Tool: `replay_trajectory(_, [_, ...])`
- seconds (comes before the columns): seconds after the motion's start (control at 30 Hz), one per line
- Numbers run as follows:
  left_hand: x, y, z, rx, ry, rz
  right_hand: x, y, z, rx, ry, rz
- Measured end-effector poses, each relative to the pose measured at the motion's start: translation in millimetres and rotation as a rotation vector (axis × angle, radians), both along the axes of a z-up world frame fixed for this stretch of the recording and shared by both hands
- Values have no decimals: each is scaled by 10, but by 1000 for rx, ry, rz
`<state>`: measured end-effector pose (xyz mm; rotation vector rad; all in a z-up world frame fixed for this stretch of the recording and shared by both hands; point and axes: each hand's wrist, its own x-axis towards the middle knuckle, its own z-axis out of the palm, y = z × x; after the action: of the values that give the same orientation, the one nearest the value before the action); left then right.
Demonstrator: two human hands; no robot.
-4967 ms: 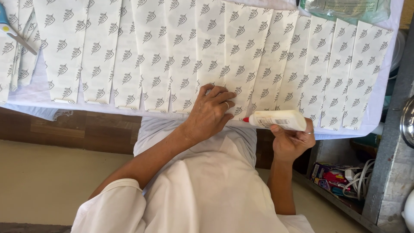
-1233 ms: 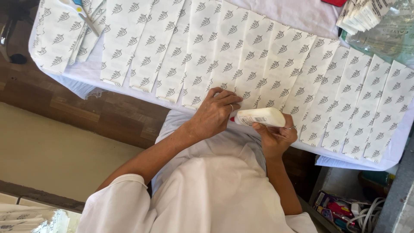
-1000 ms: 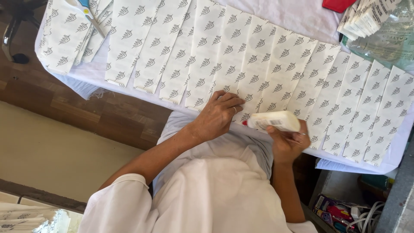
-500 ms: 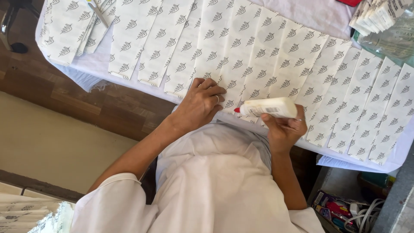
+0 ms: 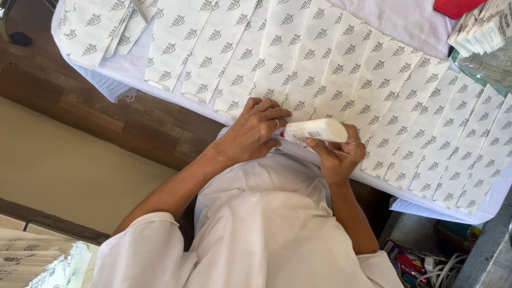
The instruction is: Applying liquid glue from a squeeze bottle to the edges of multiple paper strips laid out in a row and then pressing them down to bond them.
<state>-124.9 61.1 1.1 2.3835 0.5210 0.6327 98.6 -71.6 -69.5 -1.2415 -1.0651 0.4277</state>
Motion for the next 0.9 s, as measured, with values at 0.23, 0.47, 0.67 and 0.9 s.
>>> replay_trajectory(0.23, [-3, 4, -33, -7, 0, 1, 336, -351, -80, -37, -43, -71])
replay_trajectory(0.47, [3, -10, 8, 11, 17, 5, -31, -37, -46, 12, 14, -25])
replay_trajectory(0.67, [26, 6, -6, 38, -18, 35, 291, -232, -118, 24, 12, -48])
replay_trajectory(0.9, [91, -22, -85, 46, -43, 93, 270, -318, -77, 37, 17, -106])
